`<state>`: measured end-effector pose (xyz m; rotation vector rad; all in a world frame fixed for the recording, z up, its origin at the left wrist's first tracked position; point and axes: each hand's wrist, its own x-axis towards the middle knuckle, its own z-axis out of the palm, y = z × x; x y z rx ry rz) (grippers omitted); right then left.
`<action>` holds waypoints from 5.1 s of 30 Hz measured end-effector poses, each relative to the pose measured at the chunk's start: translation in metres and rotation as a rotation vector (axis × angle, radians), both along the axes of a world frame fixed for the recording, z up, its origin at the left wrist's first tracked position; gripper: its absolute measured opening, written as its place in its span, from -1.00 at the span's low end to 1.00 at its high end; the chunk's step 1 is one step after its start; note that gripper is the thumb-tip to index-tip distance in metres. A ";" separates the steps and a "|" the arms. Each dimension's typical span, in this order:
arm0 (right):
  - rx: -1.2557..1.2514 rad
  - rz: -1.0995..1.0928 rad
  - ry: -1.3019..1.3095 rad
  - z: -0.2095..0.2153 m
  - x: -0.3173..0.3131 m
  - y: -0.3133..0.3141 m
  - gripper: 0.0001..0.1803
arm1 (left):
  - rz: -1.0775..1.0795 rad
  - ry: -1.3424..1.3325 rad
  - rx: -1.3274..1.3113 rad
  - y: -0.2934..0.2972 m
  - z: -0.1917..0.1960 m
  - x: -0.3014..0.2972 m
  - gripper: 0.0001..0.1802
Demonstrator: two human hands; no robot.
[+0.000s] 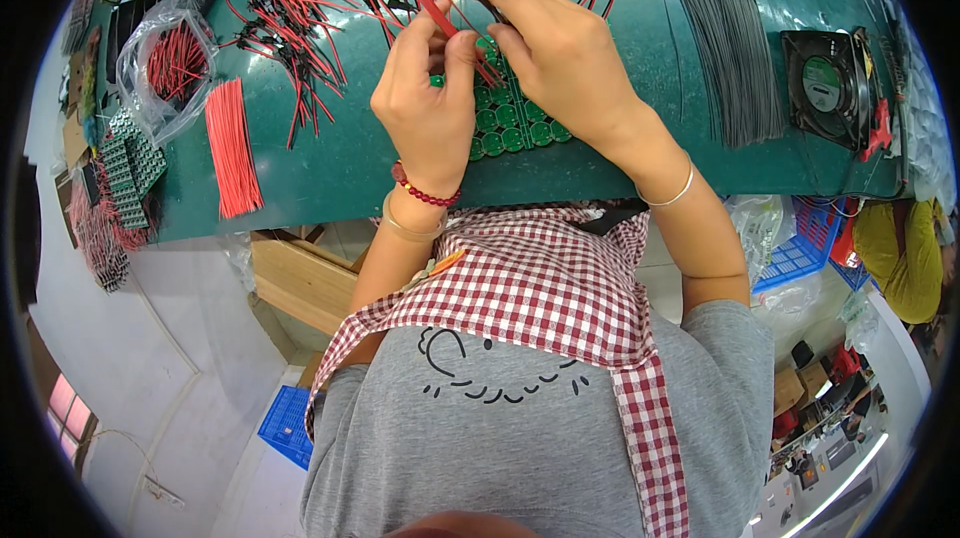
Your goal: The person assembles electronic components by inserting red wires and black wires into green PCB modules by hand.
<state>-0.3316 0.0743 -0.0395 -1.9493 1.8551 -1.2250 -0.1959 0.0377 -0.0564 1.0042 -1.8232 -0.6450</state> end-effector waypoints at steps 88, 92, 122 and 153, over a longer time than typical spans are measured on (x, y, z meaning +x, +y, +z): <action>-0.007 -0.123 -0.064 0.086 -0.095 -0.092 -0.82 | 0.012 0.810 0.834 -0.002 0.058 0.131 -0.75; -0.135 -0.205 -0.161 0.093 -0.052 -0.030 -0.89 | 0.008 0.832 0.858 -0.003 0.055 0.126 -0.76; -0.176 0.150 0.254 0.040 0.011 -0.011 -0.79 | 0.033 0.799 0.873 0.003 0.047 0.129 -0.77; -0.143 0.188 0.283 0.040 0.015 -0.018 -0.80 | 0.019 0.819 0.882 0.003 0.044 0.133 -0.79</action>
